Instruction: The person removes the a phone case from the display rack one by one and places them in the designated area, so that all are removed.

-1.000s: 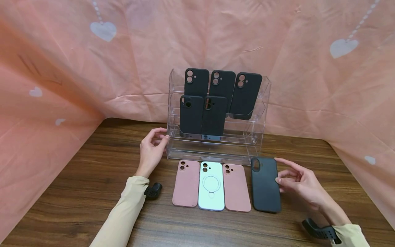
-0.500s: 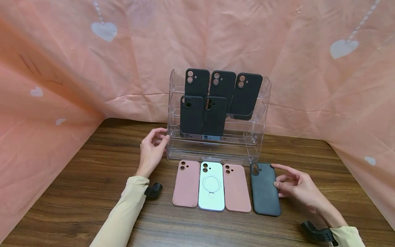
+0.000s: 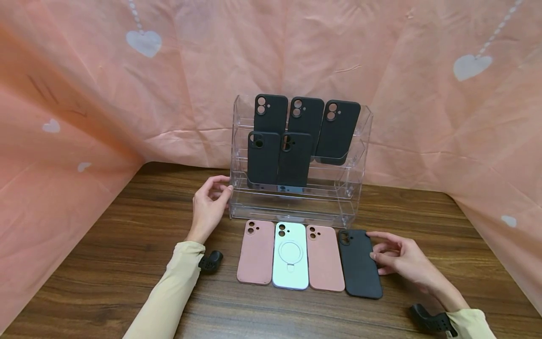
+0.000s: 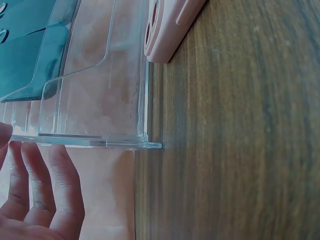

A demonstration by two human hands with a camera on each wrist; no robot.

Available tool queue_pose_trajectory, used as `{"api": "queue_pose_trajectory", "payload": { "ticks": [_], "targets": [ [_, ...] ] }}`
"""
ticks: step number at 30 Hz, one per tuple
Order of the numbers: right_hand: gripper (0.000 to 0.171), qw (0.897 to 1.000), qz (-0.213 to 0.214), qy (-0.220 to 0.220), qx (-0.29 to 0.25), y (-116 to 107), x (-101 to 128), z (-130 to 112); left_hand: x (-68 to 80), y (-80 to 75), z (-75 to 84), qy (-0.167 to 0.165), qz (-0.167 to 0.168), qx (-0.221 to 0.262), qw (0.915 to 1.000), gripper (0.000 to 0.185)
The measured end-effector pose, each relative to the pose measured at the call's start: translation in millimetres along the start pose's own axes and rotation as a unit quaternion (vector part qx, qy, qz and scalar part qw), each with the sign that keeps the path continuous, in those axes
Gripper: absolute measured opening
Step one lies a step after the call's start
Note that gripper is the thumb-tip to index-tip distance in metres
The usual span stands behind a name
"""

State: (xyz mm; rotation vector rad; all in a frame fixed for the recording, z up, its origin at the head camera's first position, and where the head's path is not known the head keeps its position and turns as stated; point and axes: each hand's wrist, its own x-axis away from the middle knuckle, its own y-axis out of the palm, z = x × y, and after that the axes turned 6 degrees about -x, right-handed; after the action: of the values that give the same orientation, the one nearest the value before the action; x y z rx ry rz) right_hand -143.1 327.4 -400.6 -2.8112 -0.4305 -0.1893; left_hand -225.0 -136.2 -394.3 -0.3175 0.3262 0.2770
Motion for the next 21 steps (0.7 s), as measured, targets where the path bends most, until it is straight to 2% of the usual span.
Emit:
{"api": "queue_pose_trajectory", "payload": {
  "ticks": [7,14,21],
  "targets": [
    [0.059,0.999,0.005,0.016,0.039,4.2,-2.5,-5.6,0.7,-0.9,1.6,-0.001,-0.003,0.003,1.0000,0.022],
    [0.054,0.996,0.026,0.018,0.084,9.4,-0.9,-8.2,0.5,-0.3,1.3,-0.001,-0.002,0.002,1.0000,0.022],
    [0.052,0.995,0.037,0.014,0.096,11.2,-1.3,-7.7,0.9,-0.6,1.3,-0.001,-0.003,0.000,1.0000,0.022]
  ]
}}
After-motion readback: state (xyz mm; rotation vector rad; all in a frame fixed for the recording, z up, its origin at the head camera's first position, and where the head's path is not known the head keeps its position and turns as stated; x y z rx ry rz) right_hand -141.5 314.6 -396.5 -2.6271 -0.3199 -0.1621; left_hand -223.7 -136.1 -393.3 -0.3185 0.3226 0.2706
